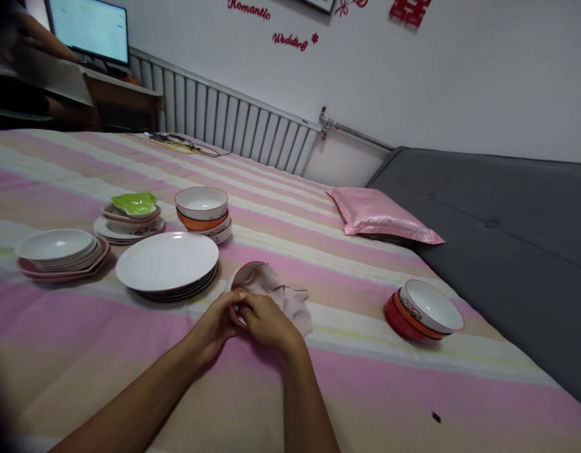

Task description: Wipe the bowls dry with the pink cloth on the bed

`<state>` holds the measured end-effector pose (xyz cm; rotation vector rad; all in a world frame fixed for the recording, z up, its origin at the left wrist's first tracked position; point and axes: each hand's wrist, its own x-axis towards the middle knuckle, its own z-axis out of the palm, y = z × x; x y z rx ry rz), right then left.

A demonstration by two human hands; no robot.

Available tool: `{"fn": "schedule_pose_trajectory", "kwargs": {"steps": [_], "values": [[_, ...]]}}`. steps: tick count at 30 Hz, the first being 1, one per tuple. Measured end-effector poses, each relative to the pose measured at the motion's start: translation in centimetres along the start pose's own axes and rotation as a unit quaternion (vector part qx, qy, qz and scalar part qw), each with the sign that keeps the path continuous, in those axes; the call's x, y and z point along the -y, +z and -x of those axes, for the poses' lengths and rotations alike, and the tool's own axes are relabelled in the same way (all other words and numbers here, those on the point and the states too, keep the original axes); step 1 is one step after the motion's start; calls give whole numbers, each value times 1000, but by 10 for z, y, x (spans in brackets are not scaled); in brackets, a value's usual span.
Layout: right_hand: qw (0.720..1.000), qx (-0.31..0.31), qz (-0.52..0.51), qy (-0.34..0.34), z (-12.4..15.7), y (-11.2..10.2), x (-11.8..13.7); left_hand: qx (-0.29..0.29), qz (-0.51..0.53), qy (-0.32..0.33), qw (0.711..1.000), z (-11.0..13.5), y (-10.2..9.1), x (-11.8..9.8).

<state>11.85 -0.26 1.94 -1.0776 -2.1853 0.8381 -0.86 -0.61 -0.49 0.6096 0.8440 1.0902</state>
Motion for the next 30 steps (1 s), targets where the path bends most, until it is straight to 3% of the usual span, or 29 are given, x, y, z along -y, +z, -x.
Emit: {"fn": "schedule_pose_trajectory", "kwargs": {"steps": [8, 15, 20, 27, 30], "values": [[998, -31, 50, 11, 0, 6, -8, 6, -13, 2, 1000, 5, 1, -1], [991, -43, 105, 76, 1, 13, -19, 15, -30, 7, 999, 6, 3, -2], [984, -57, 124, 113, 2, 10, -10, 6, -41, 2, 999, 4, 3, 0], [960, 20, 183, 213, 7, -4, 18, 7, -58, 2, 998, 4, 2, -1], [956, 66, 184, 218, 10, -9, 19, 10, -61, 0, 998, 5, 3, 0]]}}
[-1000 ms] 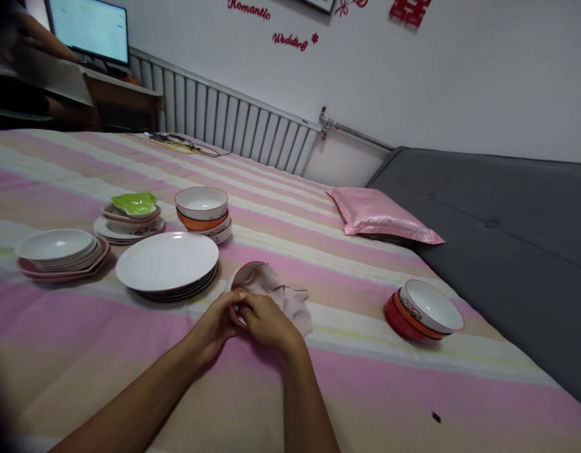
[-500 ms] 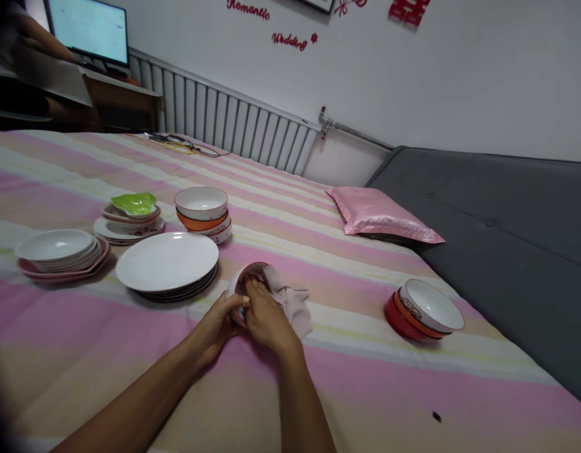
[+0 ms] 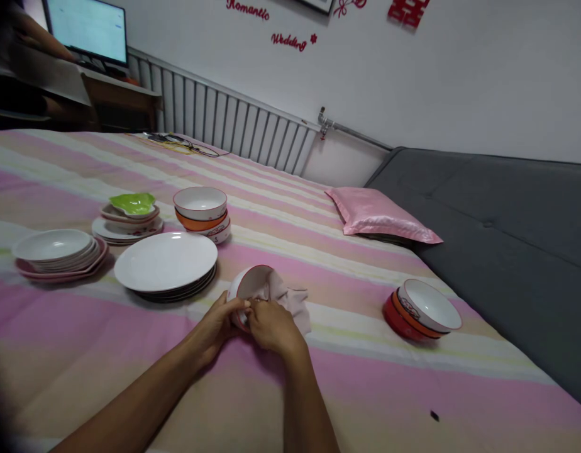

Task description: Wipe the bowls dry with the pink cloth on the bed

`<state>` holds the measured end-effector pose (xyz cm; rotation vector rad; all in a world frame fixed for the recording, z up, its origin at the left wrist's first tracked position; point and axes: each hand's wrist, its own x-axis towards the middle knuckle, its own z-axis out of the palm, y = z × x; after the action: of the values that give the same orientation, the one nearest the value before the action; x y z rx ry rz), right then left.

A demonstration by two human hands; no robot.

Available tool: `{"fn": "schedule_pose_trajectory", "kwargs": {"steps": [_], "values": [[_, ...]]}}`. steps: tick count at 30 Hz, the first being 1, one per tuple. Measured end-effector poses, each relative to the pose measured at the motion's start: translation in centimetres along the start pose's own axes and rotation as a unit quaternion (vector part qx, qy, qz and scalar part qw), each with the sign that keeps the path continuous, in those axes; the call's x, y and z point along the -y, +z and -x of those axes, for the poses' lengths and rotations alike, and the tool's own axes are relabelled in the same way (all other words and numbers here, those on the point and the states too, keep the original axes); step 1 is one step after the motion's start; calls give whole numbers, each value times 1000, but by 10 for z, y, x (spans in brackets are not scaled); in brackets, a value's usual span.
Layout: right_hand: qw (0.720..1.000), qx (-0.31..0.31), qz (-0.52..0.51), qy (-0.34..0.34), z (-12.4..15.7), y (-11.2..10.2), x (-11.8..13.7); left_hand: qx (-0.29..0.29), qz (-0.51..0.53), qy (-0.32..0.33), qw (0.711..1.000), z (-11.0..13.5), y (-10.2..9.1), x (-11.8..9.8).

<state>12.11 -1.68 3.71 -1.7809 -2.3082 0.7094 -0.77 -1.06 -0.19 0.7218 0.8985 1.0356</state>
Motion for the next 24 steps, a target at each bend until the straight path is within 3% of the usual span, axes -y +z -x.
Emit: {"fn": "schedule_pose_trajectory", "kwargs": {"steps": [7, 11, 15, 20, 24], "values": [[975, 85, -157, -135, -3, -7, -8, -7, 8, 3, 1000, -1, 0, 2], [942, 79, -284, -161, -4, -5, -6, -1, 17, 8, 1000, -2, 0, 1], [885, 56, -442, -137, -5, 0, -5, 7, 13, 29, 999, -1, 2, 1], [794, 51, -599, -92, -4, -2, 0, -56, -64, 112, 990, -3, 3, -4], [764, 19, -633, -122, -3, -7, 0, -43, -132, 200, 970, -7, 1, -7]]}}
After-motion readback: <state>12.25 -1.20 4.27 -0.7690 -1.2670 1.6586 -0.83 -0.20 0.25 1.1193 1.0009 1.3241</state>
